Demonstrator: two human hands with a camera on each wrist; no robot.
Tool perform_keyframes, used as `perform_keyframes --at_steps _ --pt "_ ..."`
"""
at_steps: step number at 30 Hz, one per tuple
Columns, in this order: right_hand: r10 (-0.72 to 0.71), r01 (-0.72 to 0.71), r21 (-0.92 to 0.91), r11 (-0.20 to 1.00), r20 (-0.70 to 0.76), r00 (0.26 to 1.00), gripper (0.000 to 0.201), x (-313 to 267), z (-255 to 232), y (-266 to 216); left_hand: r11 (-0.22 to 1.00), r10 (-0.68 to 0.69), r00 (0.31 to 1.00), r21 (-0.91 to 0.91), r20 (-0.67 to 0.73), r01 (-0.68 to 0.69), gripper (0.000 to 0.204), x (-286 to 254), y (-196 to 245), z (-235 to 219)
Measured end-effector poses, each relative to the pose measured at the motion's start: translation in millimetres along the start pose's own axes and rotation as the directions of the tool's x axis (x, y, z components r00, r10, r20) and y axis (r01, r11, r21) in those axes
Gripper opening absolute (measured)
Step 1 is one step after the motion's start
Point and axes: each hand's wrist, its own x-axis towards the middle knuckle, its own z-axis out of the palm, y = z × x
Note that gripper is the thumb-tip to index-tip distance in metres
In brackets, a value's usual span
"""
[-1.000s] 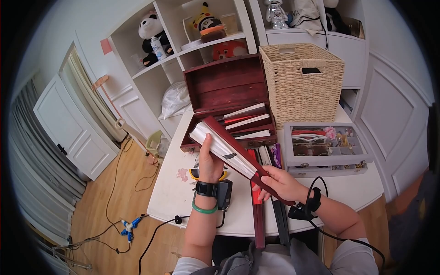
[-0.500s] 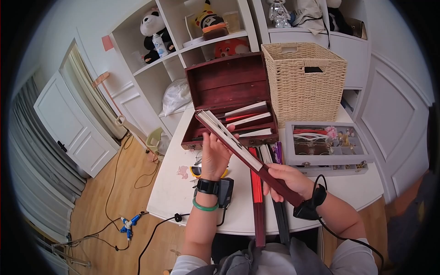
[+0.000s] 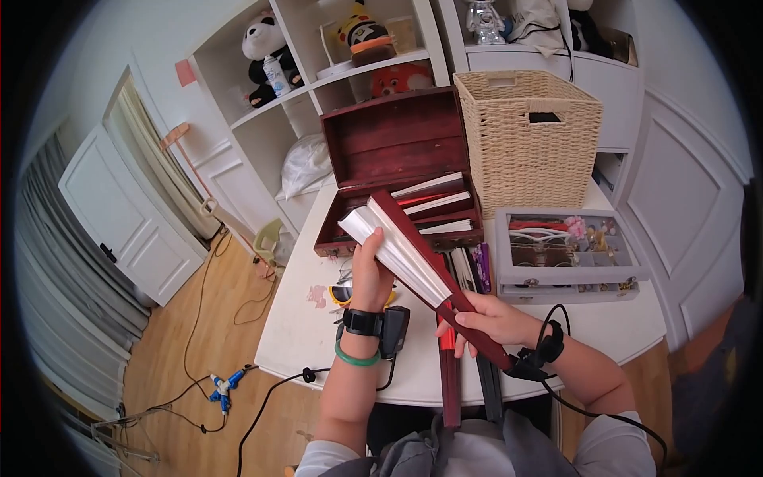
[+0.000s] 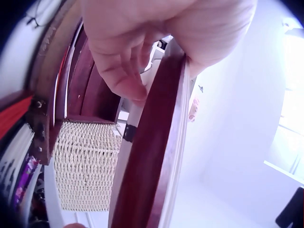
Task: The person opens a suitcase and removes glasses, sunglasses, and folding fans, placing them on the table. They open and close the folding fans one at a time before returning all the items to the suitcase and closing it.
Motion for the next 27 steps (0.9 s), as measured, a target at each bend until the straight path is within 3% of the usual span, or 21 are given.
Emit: perform_keyframes --at_steps 9,15,18,21,23,24,25,27 --pt "-0.007 0.007 -0.002 1.000 0.089 0.996 0.042 1.8 -1.1 2.5 1.000 0.012 1.000 0.014 -0.005 -0.012 0.039 3.6 -2.7 -6.4" --pt "0.036 -0.048 0.068 0.997 0.164 0.986 0.041 -0.5 0.5 -1.4 0.999 -0.050 0.999 0.006 -0.019 0.050 0.032 -6.9 4.3 13.7" --pt "0.106 -0.116 0.067 0.991 0.142 0.984 0.041 0.1 -1.4 -3.3 1.000 -0.014 0.997 0.024 -0.080 0.016 0.031 -2.2 -2.2 2.4" --pt "0.093 -0.093 -0.009 0.996 0.036 0.995 0.048 1.4 2.0 -4.7 0.989 0.096 0.982 0.130 -0.160 -0.076 0.035 2.2 -5.7 -1.7" --pt "-0.031 -0.063 -0.506 0.860 -0.176 0.984 0.058 -3.9 14.2 -10.2 0.972 0.121 0.966 0.227 -0.229 -0.068 0.042 3.8 -8.2 -3.8" --pt "-0.379 0.158 -0.731 0.664 -0.147 0.914 0.061 3.8 5.0 18.3 0.946 0.152 0.944 0.320 -0.294 -0.053 0.049 4.2 -9.0 -4.1" --pt "-0.380 0.158 -0.730 0.665 -0.148 0.913 0.061 3.4 4.9 15.9 0.946 0.151 0.944 0.321 -0.293 -0.052 0.049 4.0 -8.2 -2.1" --pt "-0.208 0.021 -0.589 0.808 -0.251 0.946 0.057 1.4 5.5 10.1 0.973 0.134 0.984 0.203 -0.119 -0.108 0.063 0.3 -5.4 4.6"
